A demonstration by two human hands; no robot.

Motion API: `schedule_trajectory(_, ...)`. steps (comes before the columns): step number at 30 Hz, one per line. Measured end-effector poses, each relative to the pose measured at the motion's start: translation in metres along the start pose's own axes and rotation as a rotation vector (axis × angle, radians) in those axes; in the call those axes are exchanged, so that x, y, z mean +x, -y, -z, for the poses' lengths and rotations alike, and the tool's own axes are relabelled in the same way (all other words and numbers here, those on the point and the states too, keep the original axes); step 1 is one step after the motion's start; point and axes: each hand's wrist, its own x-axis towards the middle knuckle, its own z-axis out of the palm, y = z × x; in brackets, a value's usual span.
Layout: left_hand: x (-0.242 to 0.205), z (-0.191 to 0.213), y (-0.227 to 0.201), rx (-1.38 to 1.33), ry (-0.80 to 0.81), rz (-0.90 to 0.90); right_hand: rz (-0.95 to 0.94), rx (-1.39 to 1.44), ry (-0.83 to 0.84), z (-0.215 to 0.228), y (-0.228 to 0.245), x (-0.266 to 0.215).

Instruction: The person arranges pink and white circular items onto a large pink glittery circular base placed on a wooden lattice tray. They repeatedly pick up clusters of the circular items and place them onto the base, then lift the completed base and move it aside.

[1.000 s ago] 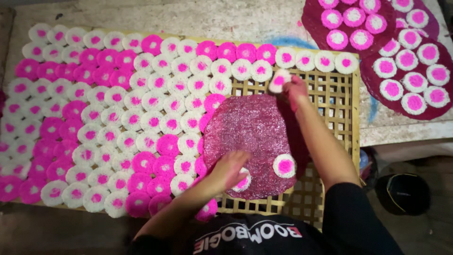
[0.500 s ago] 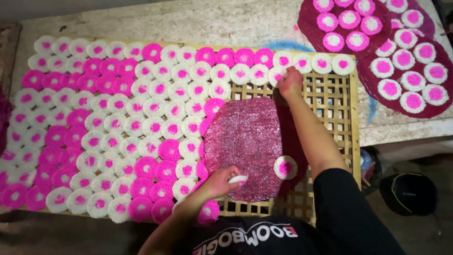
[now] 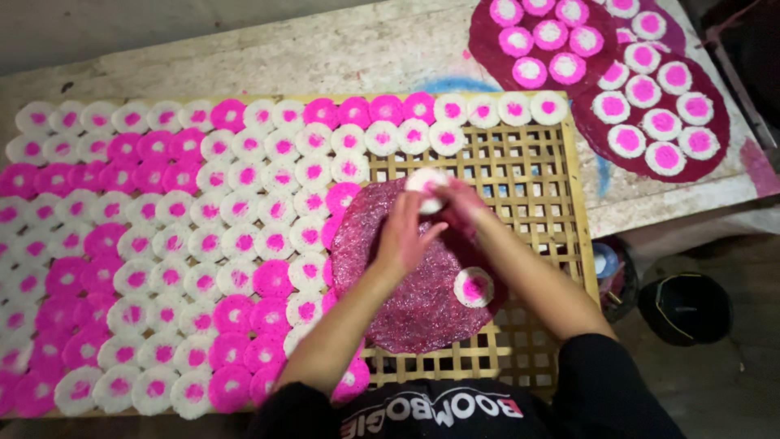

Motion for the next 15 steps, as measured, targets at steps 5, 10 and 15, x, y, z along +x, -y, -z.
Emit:
schedule_trajectory(5,-0.035,-0.074,0.015,0.161,0.176,-0.269,0.33,-0.164,-0.357,0.109,0.046,0.093)
schedule_trajectory(10,-0.052,-0.131,0.036,0.249,0.245,-0.39,0.45,-0.203,-0.296,0.136,0.057,0.139)
schedule_trajectory(15,-0.052,-0.145,0.042,0.278,0.29,-0.315,0.885,-0.87,-0.683,0.117,0.047,0.137)
